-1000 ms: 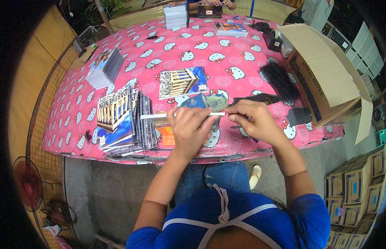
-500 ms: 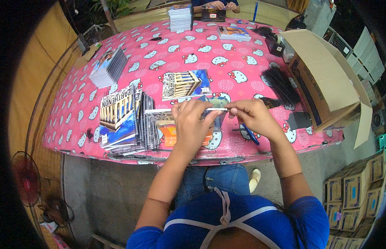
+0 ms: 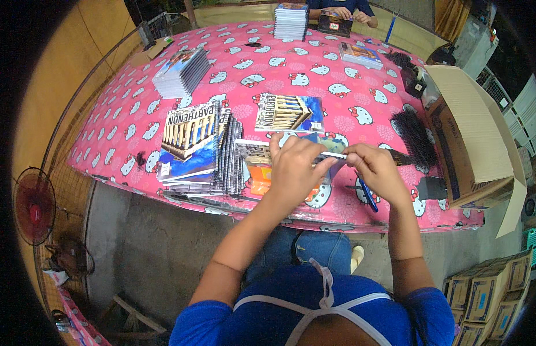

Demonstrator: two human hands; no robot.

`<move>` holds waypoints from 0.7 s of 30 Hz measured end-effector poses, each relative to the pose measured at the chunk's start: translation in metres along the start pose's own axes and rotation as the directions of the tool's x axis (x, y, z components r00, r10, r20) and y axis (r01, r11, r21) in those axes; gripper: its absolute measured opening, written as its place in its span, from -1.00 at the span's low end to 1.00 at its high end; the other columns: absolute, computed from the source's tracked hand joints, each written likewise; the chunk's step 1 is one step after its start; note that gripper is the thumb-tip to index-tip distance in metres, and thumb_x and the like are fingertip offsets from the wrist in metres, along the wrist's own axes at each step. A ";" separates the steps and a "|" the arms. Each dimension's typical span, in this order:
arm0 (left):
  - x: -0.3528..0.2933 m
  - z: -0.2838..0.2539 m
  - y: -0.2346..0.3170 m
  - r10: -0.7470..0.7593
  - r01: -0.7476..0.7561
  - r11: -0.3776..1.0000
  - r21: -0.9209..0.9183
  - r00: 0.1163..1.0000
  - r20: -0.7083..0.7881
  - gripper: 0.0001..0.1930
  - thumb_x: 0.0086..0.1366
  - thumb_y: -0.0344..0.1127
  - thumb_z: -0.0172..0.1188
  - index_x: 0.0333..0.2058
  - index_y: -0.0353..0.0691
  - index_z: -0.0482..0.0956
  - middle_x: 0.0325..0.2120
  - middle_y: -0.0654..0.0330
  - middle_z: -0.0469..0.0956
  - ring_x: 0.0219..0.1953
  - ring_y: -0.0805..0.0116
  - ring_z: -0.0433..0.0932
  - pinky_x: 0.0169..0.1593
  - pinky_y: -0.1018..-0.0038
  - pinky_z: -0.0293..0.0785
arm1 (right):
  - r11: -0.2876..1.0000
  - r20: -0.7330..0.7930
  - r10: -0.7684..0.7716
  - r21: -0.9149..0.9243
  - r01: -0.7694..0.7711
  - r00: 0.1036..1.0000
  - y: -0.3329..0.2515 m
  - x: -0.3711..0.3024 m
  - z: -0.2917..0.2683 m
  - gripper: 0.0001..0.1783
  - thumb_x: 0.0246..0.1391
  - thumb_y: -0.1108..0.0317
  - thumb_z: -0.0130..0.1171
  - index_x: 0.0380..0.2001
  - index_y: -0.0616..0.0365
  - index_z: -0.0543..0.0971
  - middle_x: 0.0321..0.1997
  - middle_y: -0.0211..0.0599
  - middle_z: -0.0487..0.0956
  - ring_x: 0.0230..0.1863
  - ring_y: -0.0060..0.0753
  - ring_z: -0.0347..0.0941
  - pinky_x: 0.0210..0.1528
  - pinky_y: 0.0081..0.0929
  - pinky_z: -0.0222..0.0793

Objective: The person assembles spiral notebooks by threading metal coils through pre-punched holes and using blue-handled pliers to trim the ends of the wire.

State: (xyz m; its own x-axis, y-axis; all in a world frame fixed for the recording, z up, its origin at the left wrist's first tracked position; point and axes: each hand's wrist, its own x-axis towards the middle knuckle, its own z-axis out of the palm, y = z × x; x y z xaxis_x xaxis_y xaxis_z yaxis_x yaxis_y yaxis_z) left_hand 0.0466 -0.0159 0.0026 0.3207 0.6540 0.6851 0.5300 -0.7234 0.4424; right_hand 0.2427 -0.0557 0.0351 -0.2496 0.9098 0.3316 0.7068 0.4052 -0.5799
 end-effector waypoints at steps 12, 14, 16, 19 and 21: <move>-0.010 -0.007 -0.001 0.026 -0.026 0.999 0.026 1.000 -0.009 -0.76 0.01 -0.20 0.37 -0.32 -0.10 0.64 -0.43 0.29 0.59 -0.29 0.32 0.49 0.10 0.19 0.10 | 0.998 0.088 0.059 -0.035 -0.056 0.994 -0.012 0.009 -0.001 -0.74 0.08 0.25 0.13 -0.20 0.17 0.53 -0.35 -0.13 0.54 -0.28 -0.03 0.53 -0.23 -0.21 0.42; -0.008 -0.009 0.000 0.014 -0.014 1.000 0.003 1.000 -0.015 -0.71 -0.01 -0.19 0.38 -0.29 -0.10 0.64 -0.44 0.28 0.58 -0.29 0.31 0.49 0.09 0.19 0.12 | 0.901 0.240 0.217 0.324 -0.289 0.946 0.006 0.028 -0.021 -0.69 0.07 0.25 0.15 -0.15 0.17 0.53 -0.31 -0.09 0.57 -0.26 -0.04 0.55 -0.19 -0.21 0.43; -0.006 -0.007 0.002 0.012 -0.012 1.000 -0.026 1.000 -0.003 -0.67 -0.03 -0.17 0.40 -0.27 -0.11 0.63 -0.44 0.27 0.58 -0.30 0.29 0.48 0.09 0.19 0.13 | 0.996 0.135 0.052 -0.073 -0.043 0.989 0.055 0.049 -0.016 -0.65 0.08 0.26 0.12 -0.09 0.18 0.50 -0.16 -0.05 0.56 -0.18 -0.02 0.54 -0.15 -0.20 0.45; -0.004 -0.009 0.002 0.019 -0.019 1.000 -0.004 1.000 0.004 -0.65 -0.05 -0.16 0.41 -0.26 -0.12 0.62 -0.44 0.25 0.57 -0.31 0.28 0.48 0.09 0.19 0.14 | 0.913 0.339 -0.124 -0.329 0.241 0.933 0.118 0.045 0.032 -0.68 0.08 0.29 0.05 -0.11 0.18 0.48 -0.20 -0.09 0.54 -0.18 0.04 0.52 -0.16 -0.15 0.45; -0.005 -0.014 -0.001 0.030 -0.028 0.994 0.105 0.999 -0.023 -0.66 -0.05 -0.15 0.41 -0.28 -0.13 0.62 -0.43 0.24 0.57 -0.32 0.27 0.48 0.09 0.18 0.14 | 0.873 0.320 -0.023 -0.456 0.175 0.947 0.114 0.040 0.049 -0.74 0.01 0.34 0.04 -0.21 0.18 0.47 -0.22 -0.08 0.52 -0.18 0.00 0.51 -0.17 -0.13 0.44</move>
State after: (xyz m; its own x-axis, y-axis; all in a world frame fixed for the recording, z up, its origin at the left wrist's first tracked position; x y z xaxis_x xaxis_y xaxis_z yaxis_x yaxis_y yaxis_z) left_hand 0.0333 -0.0216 0.0073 0.3183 0.6266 0.7114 0.6009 -0.7138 0.3599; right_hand 0.2812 0.0312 -0.0546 -0.4639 0.8814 0.0893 0.8751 0.4716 -0.1086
